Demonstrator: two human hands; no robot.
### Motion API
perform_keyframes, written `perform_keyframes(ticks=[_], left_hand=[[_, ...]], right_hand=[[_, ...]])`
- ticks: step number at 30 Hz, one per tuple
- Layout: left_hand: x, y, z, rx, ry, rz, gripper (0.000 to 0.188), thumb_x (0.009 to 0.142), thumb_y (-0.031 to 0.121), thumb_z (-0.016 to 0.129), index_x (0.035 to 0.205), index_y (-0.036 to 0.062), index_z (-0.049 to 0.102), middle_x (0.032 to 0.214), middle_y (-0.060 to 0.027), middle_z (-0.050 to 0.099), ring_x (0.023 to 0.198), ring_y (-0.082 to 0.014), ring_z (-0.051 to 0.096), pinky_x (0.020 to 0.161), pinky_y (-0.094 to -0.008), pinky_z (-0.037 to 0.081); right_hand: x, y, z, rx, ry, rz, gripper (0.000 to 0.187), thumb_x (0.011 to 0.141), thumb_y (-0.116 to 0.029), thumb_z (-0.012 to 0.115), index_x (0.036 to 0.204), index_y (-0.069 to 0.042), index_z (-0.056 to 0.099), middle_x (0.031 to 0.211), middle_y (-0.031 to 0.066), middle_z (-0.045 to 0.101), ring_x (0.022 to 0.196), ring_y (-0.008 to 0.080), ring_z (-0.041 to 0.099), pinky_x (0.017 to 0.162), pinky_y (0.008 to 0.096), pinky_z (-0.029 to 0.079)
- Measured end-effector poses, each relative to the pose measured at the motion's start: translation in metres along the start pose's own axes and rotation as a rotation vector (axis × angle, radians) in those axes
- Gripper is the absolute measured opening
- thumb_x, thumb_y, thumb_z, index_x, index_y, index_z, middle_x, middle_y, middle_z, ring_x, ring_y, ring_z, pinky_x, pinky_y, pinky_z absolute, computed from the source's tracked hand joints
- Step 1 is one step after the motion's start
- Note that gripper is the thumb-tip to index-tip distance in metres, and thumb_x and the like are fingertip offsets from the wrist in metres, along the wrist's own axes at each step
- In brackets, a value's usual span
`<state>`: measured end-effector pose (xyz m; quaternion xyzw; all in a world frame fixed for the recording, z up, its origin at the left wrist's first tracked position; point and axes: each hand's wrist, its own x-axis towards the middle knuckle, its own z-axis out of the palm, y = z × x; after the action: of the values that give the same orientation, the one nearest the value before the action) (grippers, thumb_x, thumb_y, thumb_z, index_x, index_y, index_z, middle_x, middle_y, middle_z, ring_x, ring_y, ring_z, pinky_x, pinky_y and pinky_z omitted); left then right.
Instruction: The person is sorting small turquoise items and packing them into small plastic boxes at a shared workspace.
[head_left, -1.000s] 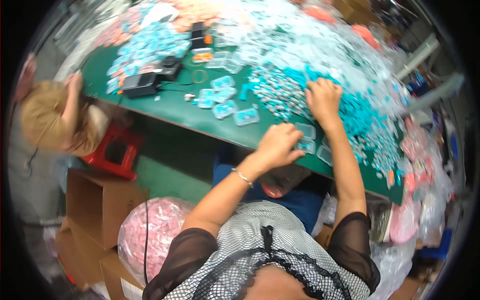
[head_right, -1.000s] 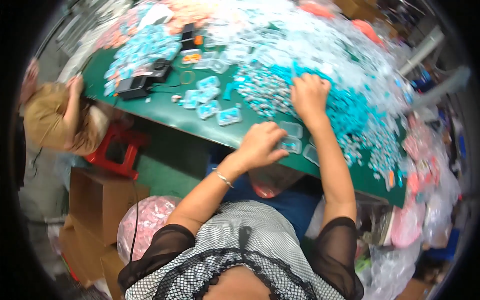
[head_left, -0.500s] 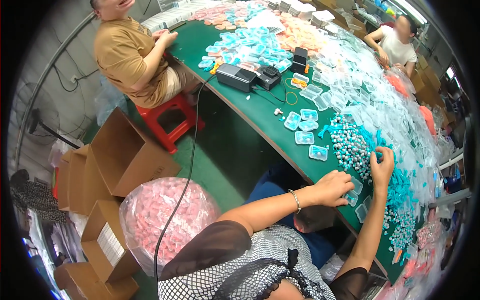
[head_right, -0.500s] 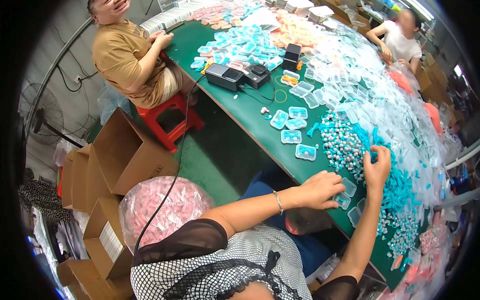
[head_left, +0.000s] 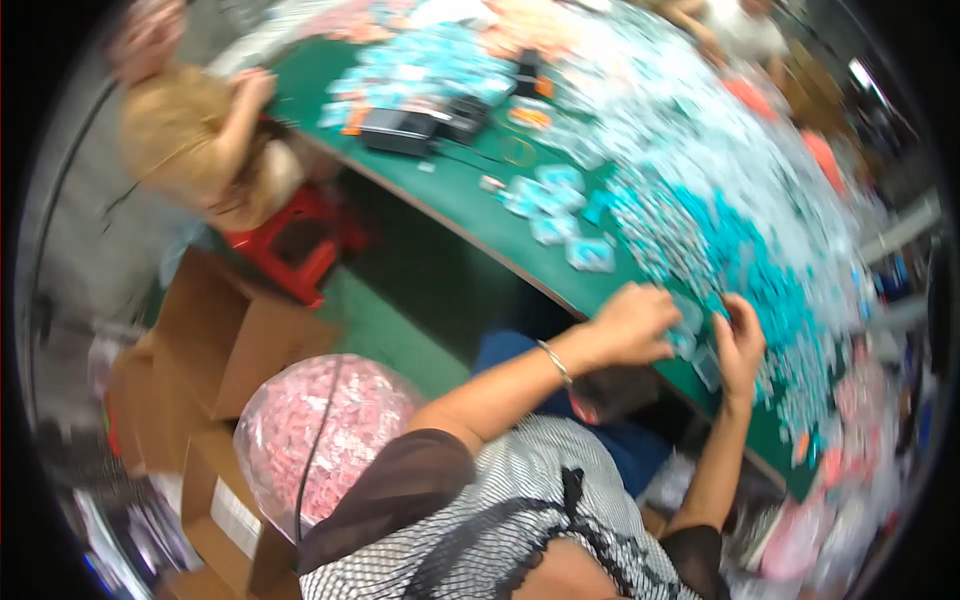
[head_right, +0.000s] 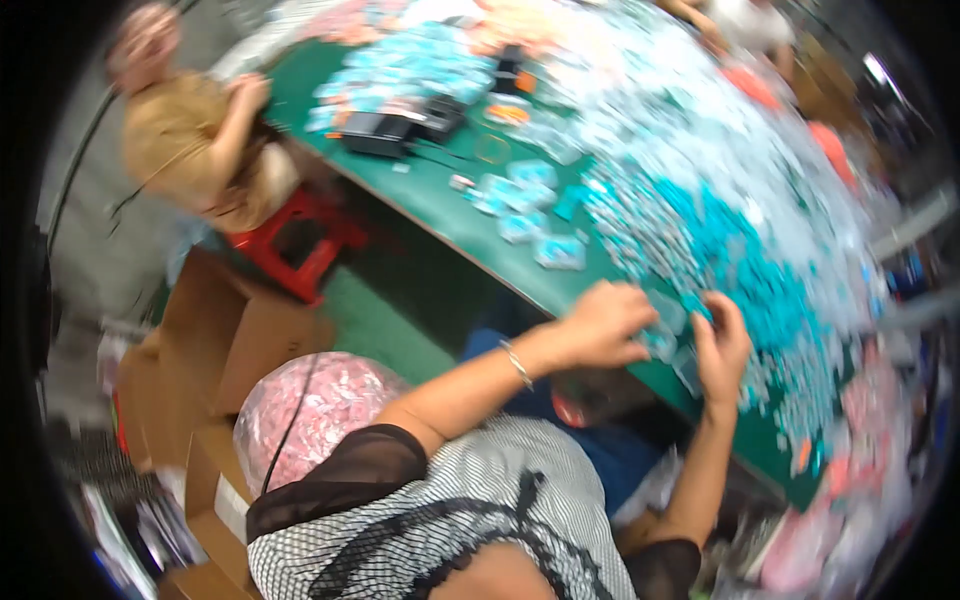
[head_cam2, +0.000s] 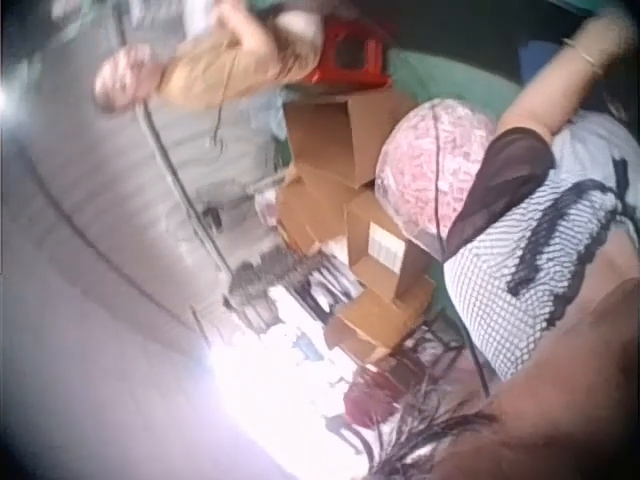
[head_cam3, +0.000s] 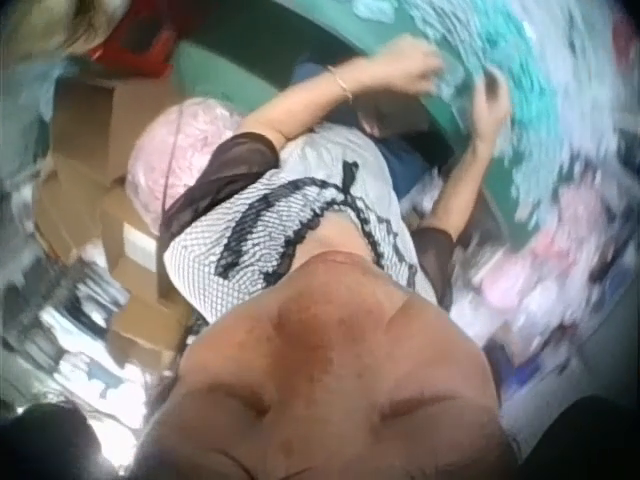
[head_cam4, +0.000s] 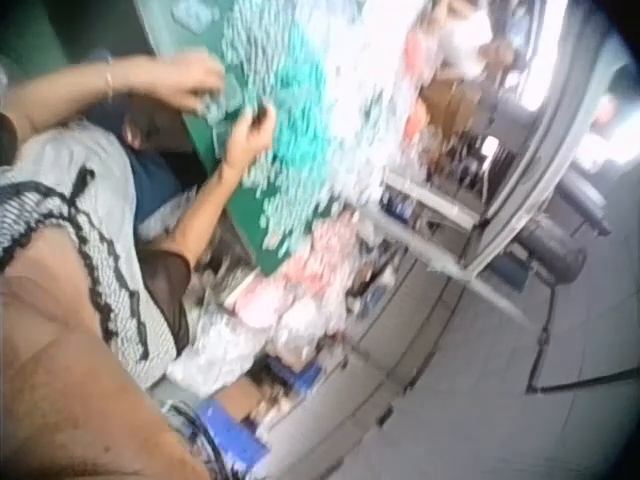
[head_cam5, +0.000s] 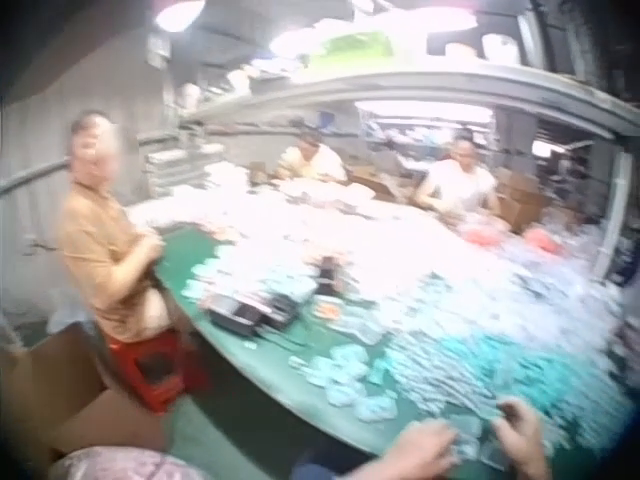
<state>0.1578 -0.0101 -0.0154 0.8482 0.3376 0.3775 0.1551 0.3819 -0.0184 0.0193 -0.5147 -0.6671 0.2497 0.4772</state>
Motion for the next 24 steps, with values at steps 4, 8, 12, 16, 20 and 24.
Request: perform_keyframes(ticks=[4, 8, 12, 16, 20, 24], left_hand=[[-0.005, -0.007, -0.026, -0.012, 0.0, -0.05, 0.046, 0.07, 0.033, 0.082, 0.106, 0.0089, 0.066, 0.099, -0.0099, 0.062, 0.095, -0.0322, 0.061, 0.08, -0.0435, 0.047], [0.002, -0.006, -0.021, -0.068, -0.035, -0.055, 0.046, 0.072, 0.03, 0.082, 0.109, 0.0082, 0.065, 0.098, -0.0089, 0.062, 0.096, -0.0305, 0.061, 0.081, -0.0424, 0.047], [0.006, -0.001, -0.018, -0.098, -0.063, -0.063, 0.047, 0.072, 0.031, 0.083, 0.108, 0.0069, 0.065, 0.097, -0.0092, 0.061, 0.095, -0.0305, 0.06, 0.082, -0.0426, 0.046], [0.003, 0.003, -0.017, -0.089, -0.077, -0.1, 0.049, 0.071, 0.031, 0.083, 0.107, 0.005, 0.063, 0.096, -0.0092, 0.061, 0.093, -0.0306, 0.06, 0.082, -0.0419, 0.046], [0.003, 0.002, -0.017, -0.098, -0.093, -0.12, 0.05, 0.07, 0.031, 0.084, 0.107, 0.0052, 0.062, 0.095, -0.0091, 0.06, 0.093, -0.0305, 0.06, 0.081, -0.0411, 0.045], [0.003, 0.001, -0.017, -0.083, -0.057, -0.097, 0.049, 0.07, 0.031, 0.084, 0.107, 0.0058, 0.062, 0.094, -0.0091, 0.06, 0.093, -0.0305, 0.06, 0.081, -0.0411, 0.045]], right_hand=[[-0.008, -0.033, 0.018, -0.156, -0.039, -0.084, 0.019, 0.084, 0.0, 0.068, 0.103, -0.001, 0.069, 0.099, 0.0094, 0.067, 0.088, 0.0186, 0.065, 0.079, 0.0295, 0.051], [-0.026, -0.026, 0.023, -0.171, 0.023, -0.11, 0.021, 0.08, 0.001, 0.071, 0.101, -0.001, 0.067, 0.089, 0.0103, 0.067, 0.076, 0.0199, 0.065, 0.071, 0.0311, 0.052], [-0.03, -0.023, 0.02, -0.381, 0.001, -0.149, 0.017, 0.078, -0.006, 0.074, 0.093, -0.007, 0.066, 0.087, 0.0061, 0.067, 0.079, 0.0227, 0.064, 0.077, 0.0369, 0.045], [-0.025, -0.024, 0.023, -0.479, -0.056, -0.271, 0.014, 0.078, -0.01, 0.074, 0.09, -0.011, 0.067, 0.086, 0.0017, 0.066, 0.086, 0.0224, 0.063, 0.083, 0.0378, 0.04], [-0.02, -0.025, 0.02, -0.595, -0.115, -0.389, 0.011, 0.078, -0.009, 0.074, 0.088, -0.011, 0.068, 0.09, 0.0013, 0.066, 0.09, 0.0217, 0.061, 0.084, 0.0382, 0.039], [-0.018, -0.025, 0.021, -0.598, -0.15, -0.358, 0.011, 0.078, -0.009, 0.074, 0.087, -0.011, 0.069, 0.091, 0.002, 0.065, 0.092, 0.022, 0.06, 0.085, 0.0387, 0.039]])
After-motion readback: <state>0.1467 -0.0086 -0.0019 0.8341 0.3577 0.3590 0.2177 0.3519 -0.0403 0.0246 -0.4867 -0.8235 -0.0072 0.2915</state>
